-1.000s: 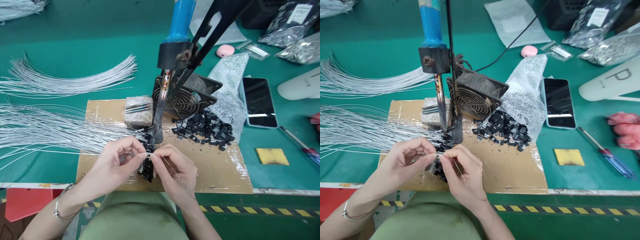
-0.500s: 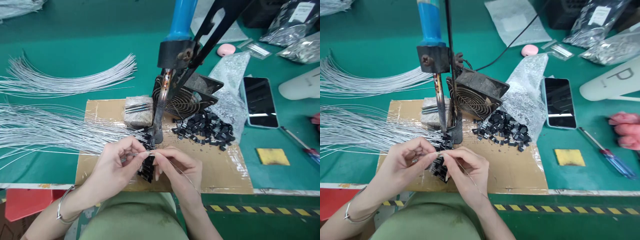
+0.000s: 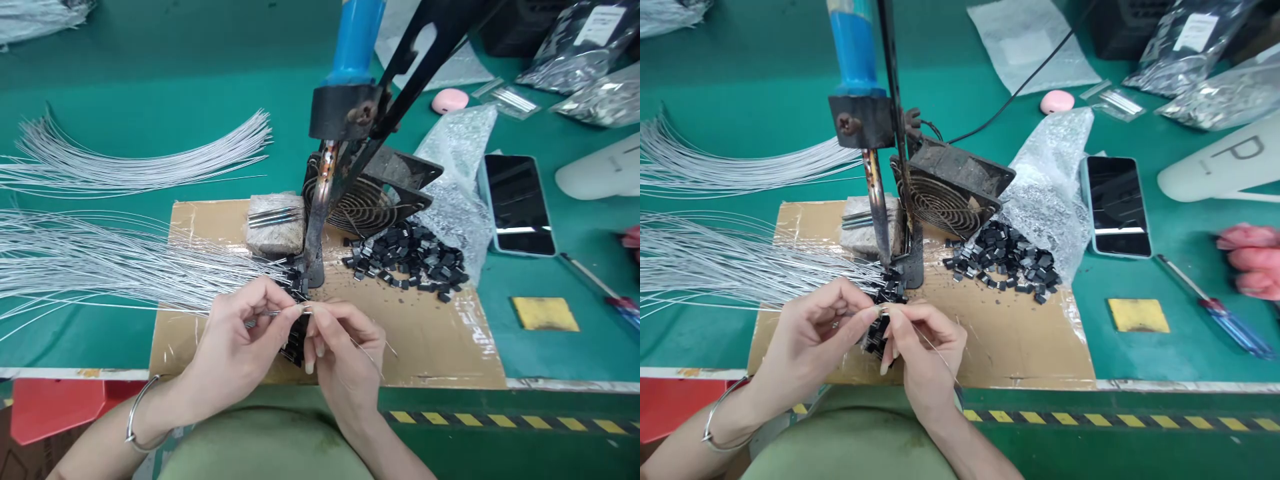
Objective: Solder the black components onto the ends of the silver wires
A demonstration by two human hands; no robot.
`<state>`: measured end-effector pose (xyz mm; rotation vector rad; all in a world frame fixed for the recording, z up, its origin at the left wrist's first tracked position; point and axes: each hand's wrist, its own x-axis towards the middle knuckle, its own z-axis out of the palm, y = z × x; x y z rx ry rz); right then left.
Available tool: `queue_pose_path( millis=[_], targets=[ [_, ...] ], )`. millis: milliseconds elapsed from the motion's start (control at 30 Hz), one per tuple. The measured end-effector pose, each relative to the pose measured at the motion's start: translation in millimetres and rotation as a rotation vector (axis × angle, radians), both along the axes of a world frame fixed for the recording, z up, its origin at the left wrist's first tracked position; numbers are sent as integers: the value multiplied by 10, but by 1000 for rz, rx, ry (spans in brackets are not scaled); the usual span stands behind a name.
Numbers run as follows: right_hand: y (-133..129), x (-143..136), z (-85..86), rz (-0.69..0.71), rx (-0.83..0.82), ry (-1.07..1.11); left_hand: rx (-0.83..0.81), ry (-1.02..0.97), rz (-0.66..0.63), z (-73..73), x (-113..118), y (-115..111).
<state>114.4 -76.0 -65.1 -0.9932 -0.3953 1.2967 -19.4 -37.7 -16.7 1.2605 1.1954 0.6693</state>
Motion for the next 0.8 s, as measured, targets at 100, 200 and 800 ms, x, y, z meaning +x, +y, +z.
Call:
queue_pose_path(
  millis=[100, 200, 800],
  targets=[
    [36, 64, 9, -89, -39, -17, 42, 30, 71, 4, -39, 15],
    [68, 162, -2, -210, -51, -85, 53, 42, 119, 9, -90, 47],
    [28, 106, -7, 198, 9, -68, -15, 23, 75, -7, -53, 29]
  ],
)
